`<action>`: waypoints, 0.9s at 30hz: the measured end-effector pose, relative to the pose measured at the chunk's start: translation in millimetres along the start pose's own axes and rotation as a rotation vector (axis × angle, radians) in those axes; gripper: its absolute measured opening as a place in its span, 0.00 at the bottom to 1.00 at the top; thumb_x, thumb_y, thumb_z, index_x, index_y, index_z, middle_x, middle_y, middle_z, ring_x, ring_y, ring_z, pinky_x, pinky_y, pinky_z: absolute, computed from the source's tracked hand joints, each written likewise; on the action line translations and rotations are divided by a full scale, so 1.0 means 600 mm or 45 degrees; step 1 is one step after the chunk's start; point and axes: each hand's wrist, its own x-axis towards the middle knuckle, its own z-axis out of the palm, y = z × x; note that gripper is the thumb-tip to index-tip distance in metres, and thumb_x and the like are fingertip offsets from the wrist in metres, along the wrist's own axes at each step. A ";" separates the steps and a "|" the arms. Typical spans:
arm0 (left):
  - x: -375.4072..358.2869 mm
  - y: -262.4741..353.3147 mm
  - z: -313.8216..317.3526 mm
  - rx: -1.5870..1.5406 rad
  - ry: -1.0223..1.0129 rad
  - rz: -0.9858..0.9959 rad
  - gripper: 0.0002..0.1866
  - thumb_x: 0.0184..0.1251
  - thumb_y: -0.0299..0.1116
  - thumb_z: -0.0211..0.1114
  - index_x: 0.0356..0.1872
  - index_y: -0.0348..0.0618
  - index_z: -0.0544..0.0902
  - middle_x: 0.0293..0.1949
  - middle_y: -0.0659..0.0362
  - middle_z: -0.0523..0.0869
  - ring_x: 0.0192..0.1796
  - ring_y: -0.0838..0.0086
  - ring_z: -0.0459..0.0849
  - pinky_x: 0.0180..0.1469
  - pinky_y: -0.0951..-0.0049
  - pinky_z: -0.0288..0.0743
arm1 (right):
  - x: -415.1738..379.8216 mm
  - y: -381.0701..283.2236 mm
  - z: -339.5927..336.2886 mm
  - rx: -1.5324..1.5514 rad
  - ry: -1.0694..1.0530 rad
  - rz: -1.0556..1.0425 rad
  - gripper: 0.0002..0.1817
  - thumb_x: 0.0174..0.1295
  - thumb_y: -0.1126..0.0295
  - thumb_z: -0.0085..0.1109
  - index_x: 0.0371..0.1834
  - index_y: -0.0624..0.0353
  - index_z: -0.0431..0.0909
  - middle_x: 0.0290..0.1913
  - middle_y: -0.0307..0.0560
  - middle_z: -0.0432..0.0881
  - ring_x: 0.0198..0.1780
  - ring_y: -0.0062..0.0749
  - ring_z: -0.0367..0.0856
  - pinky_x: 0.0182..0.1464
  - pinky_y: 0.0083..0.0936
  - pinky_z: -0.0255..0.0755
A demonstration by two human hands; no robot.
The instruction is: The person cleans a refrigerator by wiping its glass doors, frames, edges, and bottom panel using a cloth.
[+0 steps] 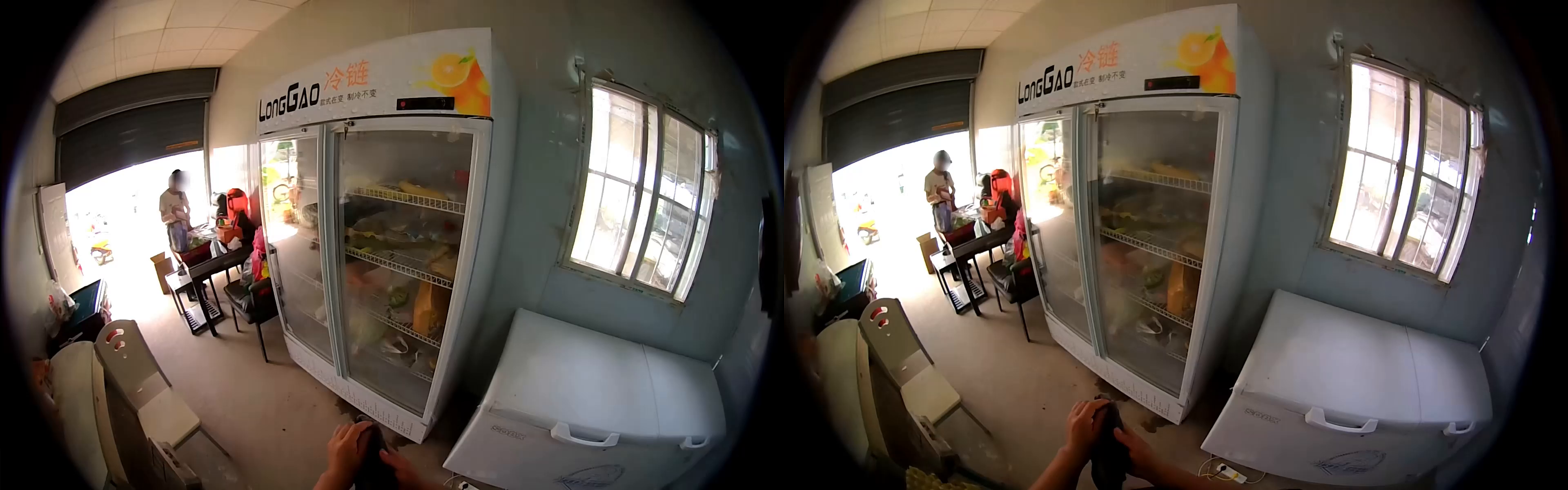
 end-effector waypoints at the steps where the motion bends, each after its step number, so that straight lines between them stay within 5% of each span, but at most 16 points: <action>1: 0.011 0.020 0.006 0.155 0.024 0.117 0.14 0.58 0.32 0.67 0.46 0.46 0.81 0.48 0.50 0.79 0.52 0.57 0.76 0.55 0.66 0.70 | 0.001 -0.018 -0.013 -0.166 0.103 -0.041 0.28 0.68 0.62 0.52 0.68 0.55 0.55 0.58 0.43 0.68 0.56 0.33 0.72 0.58 0.28 0.68; 2: 0.019 0.036 0.011 0.311 0.050 0.225 0.13 0.58 0.31 0.67 0.45 0.44 0.81 0.43 0.51 0.79 0.47 0.57 0.77 0.50 0.64 0.72 | -0.004 -0.034 -0.024 -0.328 0.211 -0.067 0.22 0.67 0.63 0.52 0.62 0.58 0.65 0.47 0.44 0.78 0.45 0.30 0.79 0.48 0.26 0.76; 3: 0.182 -0.043 -0.091 0.435 0.084 0.367 0.14 0.57 0.30 0.67 0.45 0.42 0.80 0.41 0.52 0.78 0.42 0.59 0.77 0.44 0.63 0.73 | 0.182 -0.074 0.039 -0.365 0.044 -0.092 0.18 0.67 0.64 0.52 0.57 0.59 0.69 0.41 0.42 0.78 0.40 0.27 0.79 0.43 0.23 0.77; 5: 0.275 -0.074 -0.097 0.188 0.094 0.245 0.16 0.56 0.30 0.68 0.46 0.41 0.79 0.40 0.52 0.78 0.39 0.62 0.78 0.41 0.65 0.73 | 0.238 -0.199 0.092 -0.563 0.281 -0.216 0.17 0.66 0.65 0.52 0.57 0.58 0.71 0.43 0.41 0.78 0.40 0.24 0.79 0.41 0.21 0.76; 8: 0.324 -0.119 -0.100 0.048 -0.046 0.140 0.16 0.57 0.30 0.68 0.46 0.41 0.78 0.40 0.53 0.78 0.33 0.68 0.78 0.37 0.70 0.73 | 0.293 -0.383 0.088 -0.278 0.144 -0.557 0.23 0.64 0.70 0.40 0.63 0.58 0.65 0.51 0.49 0.78 0.48 0.36 0.80 0.52 0.32 0.75; 11: 0.374 -0.206 -0.083 -0.070 -0.156 0.113 0.13 0.57 0.28 0.67 0.44 0.40 0.79 0.39 0.55 0.77 0.28 0.71 0.77 0.34 0.73 0.74 | 0.323 -0.552 0.163 -1.006 0.298 -1.000 0.26 0.63 0.74 0.38 0.67 0.62 0.60 0.53 0.50 0.75 0.50 0.33 0.77 0.54 0.30 0.72; 15: 0.449 -0.286 -0.075 -0.031 -0.222 0.111 0.09 0.59 0.27 0.64 0.41 0.38 0.81 0.34 0.56 0.80 0.30 0.74 0.80 0.33 0.75 0.75 | 0.378 -0.752 0.255 -2.234 0.720 -2.270 0.31 0.65 0.67 0.55 0.69 0.63 0.57 0.65 0.57 0.67 0.68 0.45 0.62 0.68 0.32 0.55; 18: 0.506 -0.396 -0.079 -0.015 -0.275 0.044 0.09 0.59 0.28 0.64 0.40 0.38 0.82 0.31 0.57 0.82 0.28 0.75 0.80 0.33 0.76 0.75 | 0.397 -0.880 0.330 -2.766 1.312 -2.983 0.24 0.59 0.72 0.59 0.61 0.56 0.70 0.57 0.52 0.73 0.52 0.47 0.71 0.56 0.38 0.65; 21: 0.566 -0.516 -0.088 -0.021 -0.242 0.043 0.10 0.63 0.31 0.62 0.45 0.43 0.82 0.36 0.50 0.85 0.32 0.68 0.82 0.33 0.71 0.77 | 0.439 -0.955 0.346 -3.249 1.845 -2.913 0.21 0.59 0.72 0.56 0.58 0.54 0.74 0.55 0.46 0.74 0.50 0.51 0.67 0.55 0.40 0.64; 23: 0.600 -0.528 -0.110 -0.112 -0.135 -0.370 0.10 0.64 0.33 0.61 0.43 0.42 0.82 0.32 0.53 0.83 0.29 0.69 0.81 0.33 0.72 0.76 | 0.446 -0.974 0.362 -3.323 1.822 -2.850 0.20 0.60 0.71 0.55 0.58 0.54 0.74 0.56 0.47 0.74 0.50 0.52 0.67 0.55 0.40 0.63; 24: 0.611 -0.565 -0.113 -0.124 -0.162 -0.367 0.10 0.64 0.33 0.61 0.43 0.42 0.82 0.32 0.53 0.83 0.29 0.69 0.81 0.33 0.72 0.76 | 0.449 -0.975 0.366 -3.384 1.776 -2.771 0.20 0.60 0.70 0.54 0.58 0.53 0.74 0.56 0.49 0.74 0.50 0.52 0.68 0.55 0.39 0.63; 27: 0.657 -0.656 -0.132 -0.278 -0.111 -0.366 0.09 0.65 0.33 0.60 0.42 0.41 0.82 0.30 0.54 0.84 0.29 0.70 0.80 0.33 0.71 0.75 | 0.471 -0.995 0.378 -2.953 2.170 -2.991 0.21 0.61 0.70 0.54 0.59 0.52 0.74 0.56 0.52 0.74 0.49 0.52 0.70 0.56 0.39 0.63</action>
